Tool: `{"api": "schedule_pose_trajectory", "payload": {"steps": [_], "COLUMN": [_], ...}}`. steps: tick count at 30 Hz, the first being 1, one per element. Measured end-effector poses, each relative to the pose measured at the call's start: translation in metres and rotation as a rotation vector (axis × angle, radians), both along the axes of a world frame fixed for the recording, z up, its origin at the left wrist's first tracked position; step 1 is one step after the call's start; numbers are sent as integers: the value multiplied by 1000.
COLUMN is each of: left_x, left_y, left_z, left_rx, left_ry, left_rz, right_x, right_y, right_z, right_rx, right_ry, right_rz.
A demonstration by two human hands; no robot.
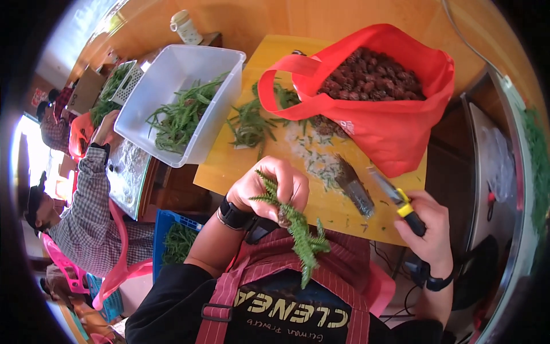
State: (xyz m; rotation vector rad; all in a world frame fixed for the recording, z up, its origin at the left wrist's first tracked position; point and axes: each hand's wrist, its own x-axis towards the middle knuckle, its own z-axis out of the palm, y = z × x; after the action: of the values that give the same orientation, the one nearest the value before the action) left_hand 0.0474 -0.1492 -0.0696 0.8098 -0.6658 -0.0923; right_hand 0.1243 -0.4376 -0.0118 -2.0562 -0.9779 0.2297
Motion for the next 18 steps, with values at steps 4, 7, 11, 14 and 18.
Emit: {"api": "schedule_pose_trajectory", "payload": {"steps": [4, 7, 11, 14, 18], "left_x": [1, 4, 4, 3, -1], "left_y": [-8, -10, -9, -11, -18], "left_z": [3, 4, 4, 3, 1], "left_rx": [8, 37, 56, 70, 11], "left_ry": [20, -33, -8, -20, 7], "left_rz": [-132, -175, -212, -211, -214], "right_x": [1, 6, 8, 7, 5], "right_y": [21, 25, 29, 32, 36], "right_z": [19, 17, 13, 13, 10], "right_rx": [-17, -45, -17, -19, -1], "right_ry": [-310, -308, -247, -237, -237], "right_rz": [222, 300, 384, 434, 474]}}
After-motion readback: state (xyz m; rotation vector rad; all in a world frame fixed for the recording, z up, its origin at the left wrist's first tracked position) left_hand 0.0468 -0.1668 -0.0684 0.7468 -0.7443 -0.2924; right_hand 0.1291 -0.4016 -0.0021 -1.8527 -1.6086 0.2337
